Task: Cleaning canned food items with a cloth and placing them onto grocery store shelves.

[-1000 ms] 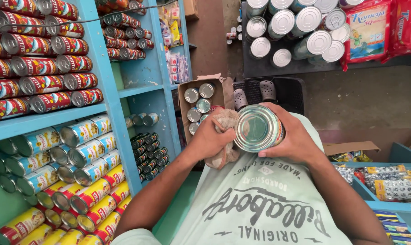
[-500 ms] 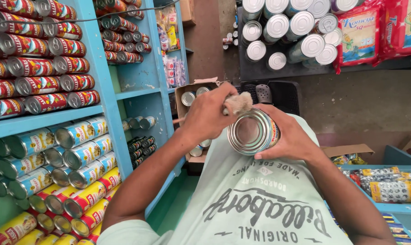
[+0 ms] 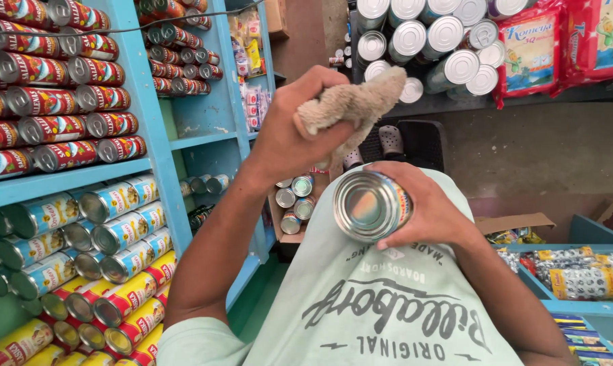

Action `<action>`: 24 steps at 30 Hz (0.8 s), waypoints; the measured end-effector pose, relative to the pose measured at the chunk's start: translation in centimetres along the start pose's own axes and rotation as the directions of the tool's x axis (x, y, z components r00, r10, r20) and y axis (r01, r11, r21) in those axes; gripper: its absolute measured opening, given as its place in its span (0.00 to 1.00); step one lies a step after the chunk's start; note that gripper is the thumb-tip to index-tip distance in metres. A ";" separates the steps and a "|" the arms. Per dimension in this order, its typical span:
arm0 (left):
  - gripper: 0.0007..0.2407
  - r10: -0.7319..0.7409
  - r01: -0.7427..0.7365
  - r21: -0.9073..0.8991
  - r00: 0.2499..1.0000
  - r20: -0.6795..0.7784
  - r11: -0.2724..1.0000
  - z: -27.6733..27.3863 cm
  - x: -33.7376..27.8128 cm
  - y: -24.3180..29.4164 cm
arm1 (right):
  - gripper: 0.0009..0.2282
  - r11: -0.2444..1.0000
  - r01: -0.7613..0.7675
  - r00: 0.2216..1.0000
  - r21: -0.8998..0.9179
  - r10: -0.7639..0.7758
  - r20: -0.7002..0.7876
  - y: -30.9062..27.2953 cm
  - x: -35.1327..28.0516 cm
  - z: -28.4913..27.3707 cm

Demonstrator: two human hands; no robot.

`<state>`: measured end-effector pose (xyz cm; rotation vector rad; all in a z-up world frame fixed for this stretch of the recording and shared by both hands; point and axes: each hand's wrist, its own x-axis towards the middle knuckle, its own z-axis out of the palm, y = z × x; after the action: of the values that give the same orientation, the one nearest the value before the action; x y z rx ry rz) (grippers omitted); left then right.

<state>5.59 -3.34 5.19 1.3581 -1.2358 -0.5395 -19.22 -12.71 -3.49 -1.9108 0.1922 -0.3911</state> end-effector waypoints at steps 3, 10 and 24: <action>0.11 -0.052 0.052 -0.051 0.999 0.004 0.997 -0.7 -0.8 0.3 | 0.50 0.992 -0.100 0.995 0.079 0.099 0.019 0.2 -0.1 -0.5; 0.12 -0.118 0.117 0.019 0.983 0.144 0.993 0.4 -4.3 -2.4 | 0.55 0.959 -0.250 0.968 0.133 0.248 0.036 1.8 -0.7 -0.6; 0.16 -0.069 -0.059 0.445 0.962 0.265 0.893 4.2 -6.4 -2.6 | 0.55 0.945 -0.318 0.947 0.071 0.314 0.061 2.8 -0.7 -0.9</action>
<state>0.65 -0.10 -0.32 1.7145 -1.6592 -0.4715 -20.05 -14.27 -5.91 -1.7708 0.4384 -0.1323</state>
